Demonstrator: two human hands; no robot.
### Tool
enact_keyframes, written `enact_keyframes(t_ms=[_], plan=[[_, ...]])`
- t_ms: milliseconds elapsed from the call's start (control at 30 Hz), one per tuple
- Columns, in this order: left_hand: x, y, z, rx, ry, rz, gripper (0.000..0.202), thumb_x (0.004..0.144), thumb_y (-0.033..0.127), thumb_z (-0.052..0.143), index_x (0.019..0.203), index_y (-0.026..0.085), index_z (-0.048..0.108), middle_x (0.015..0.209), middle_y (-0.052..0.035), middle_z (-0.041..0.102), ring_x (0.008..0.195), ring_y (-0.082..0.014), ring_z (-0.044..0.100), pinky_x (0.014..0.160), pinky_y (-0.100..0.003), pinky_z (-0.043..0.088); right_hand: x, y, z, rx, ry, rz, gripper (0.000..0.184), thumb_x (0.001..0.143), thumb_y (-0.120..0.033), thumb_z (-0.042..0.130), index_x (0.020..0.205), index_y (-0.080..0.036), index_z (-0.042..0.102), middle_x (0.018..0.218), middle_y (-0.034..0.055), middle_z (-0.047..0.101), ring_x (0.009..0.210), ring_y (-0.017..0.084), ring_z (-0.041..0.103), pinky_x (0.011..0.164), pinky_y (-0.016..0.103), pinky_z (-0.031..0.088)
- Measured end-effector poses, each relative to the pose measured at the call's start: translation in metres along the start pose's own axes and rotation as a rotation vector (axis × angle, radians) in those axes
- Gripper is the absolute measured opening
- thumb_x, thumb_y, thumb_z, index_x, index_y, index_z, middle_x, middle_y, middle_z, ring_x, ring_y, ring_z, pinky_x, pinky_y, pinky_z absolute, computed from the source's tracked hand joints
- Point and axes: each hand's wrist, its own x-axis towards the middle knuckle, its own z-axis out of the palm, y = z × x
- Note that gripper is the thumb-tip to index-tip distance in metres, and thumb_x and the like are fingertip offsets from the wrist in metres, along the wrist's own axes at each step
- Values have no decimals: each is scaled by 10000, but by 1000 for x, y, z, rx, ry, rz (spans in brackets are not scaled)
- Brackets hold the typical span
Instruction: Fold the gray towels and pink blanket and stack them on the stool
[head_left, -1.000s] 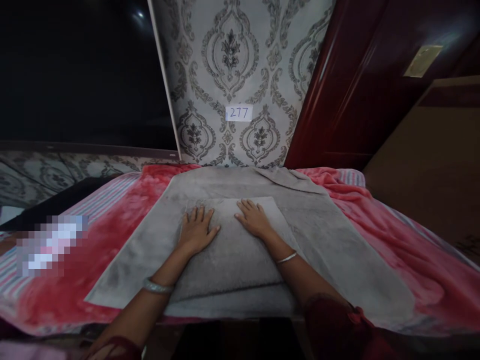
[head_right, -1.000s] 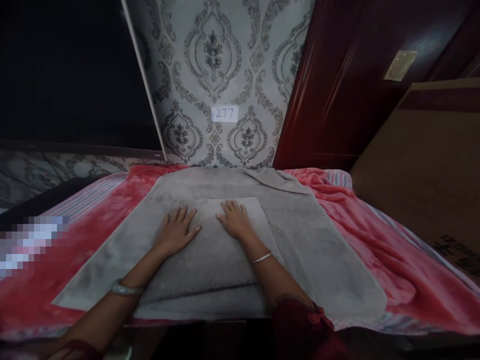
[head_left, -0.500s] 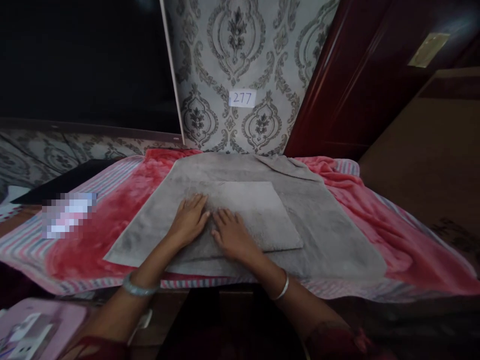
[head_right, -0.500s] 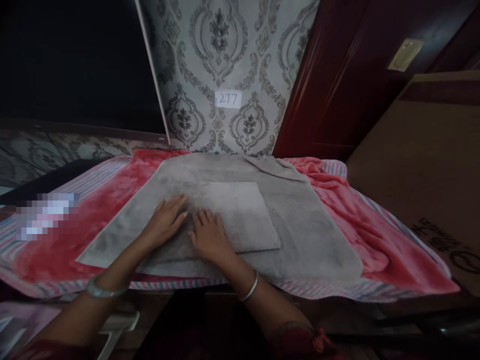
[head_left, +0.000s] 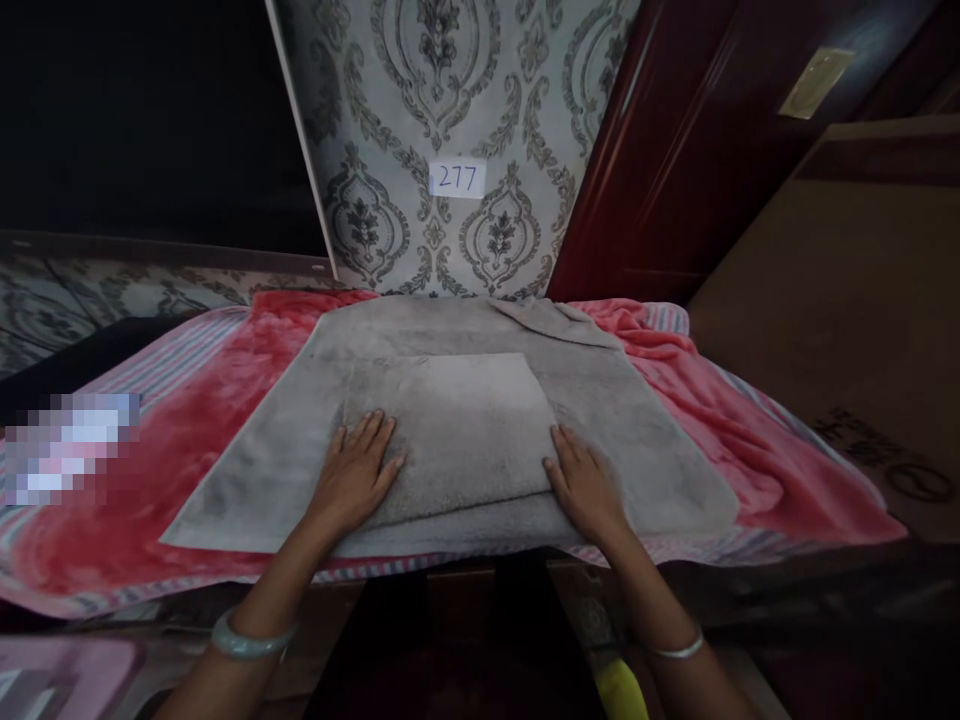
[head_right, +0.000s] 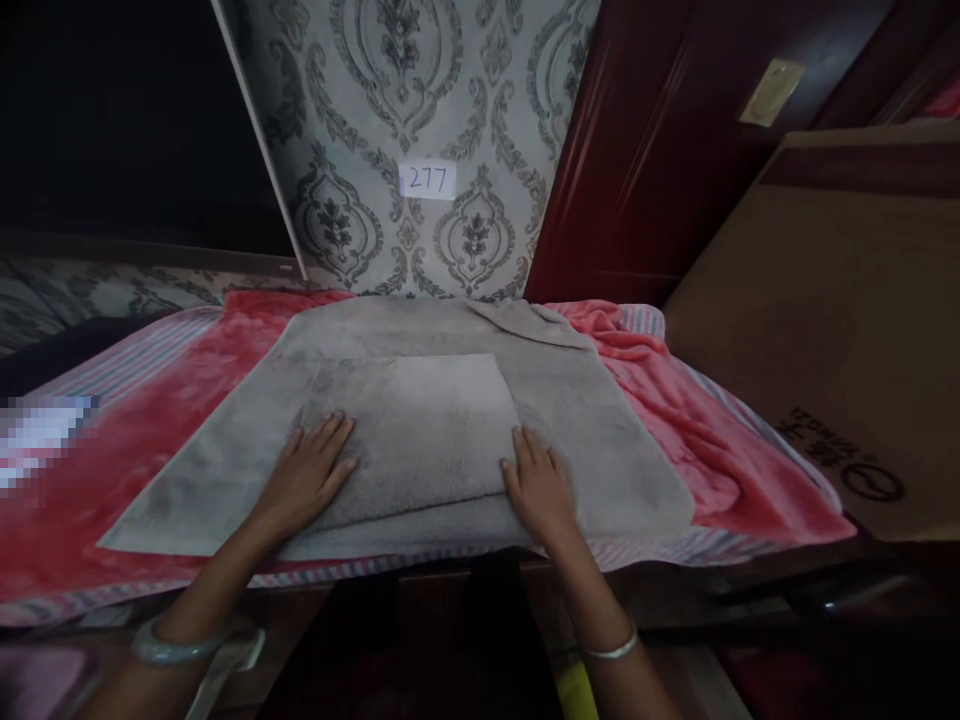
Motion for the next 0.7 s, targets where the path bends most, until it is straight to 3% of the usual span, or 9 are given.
enact_keyframes(t_ms=[100,233,300,433,567,700], plan=[[0,-3,5,-53,40,-1,649,969,523,376,1497,158,467,1593,-151,391,1499,-320,320,1224,-585,208,-3,22,6,63,97,-15,569,991,-362,341,1480,-100,470,1461,178,557,1381,278,491,1134,494,389],[-3,-9,8,-220,150,-102,663,901,542,506,1430,145,545,1624,-175,326,1507,-359,287,1217,-568,245,1,25,10,174,181,-37,559,983,-410,360,1444,-134,516,1365,160,638,1255,285,600,1076,489,459],[-7,-14,6,-379,220,-219,684,853,540,571,1406,136,563,1620,-187,333,1498,-367,305,1208,-555,276,1,24,10,195,200,-40,559,988,-427,347,1423,-130,535,1346,161,648,1226,289,616,1058,494,474],[-19,-23,-11,-846,302,-420,729,762,548,678,1383,177,587,1523,-154,499,1426,-347,436,1185,-504,336,-2,24,12,194,229,-73,561,1001,-452,314,1393,-135,560,1327,155,658,1224,289,615,1046,496,482],[-30,-24,-30,-1281,251,-607,941,646,550,808,1451,166,507,1382,-176,616,1255,-330,596,1069,-456,460,-3,25,13,197,234,-88,578,1002,-476,305,1375,-126,574,1318,162,662,1203,283,630,1043,483,491],[-36,-18,-35,-1410,184,-699,1036,614,491,863,1493,142,439,1155,-152,710,1057,-293,684,960,-418,515,-3,27,17,216,235,-90,587,995,-491,312,1368,-126,582,1310,173,663,1198,296,631,1047,502,488]])
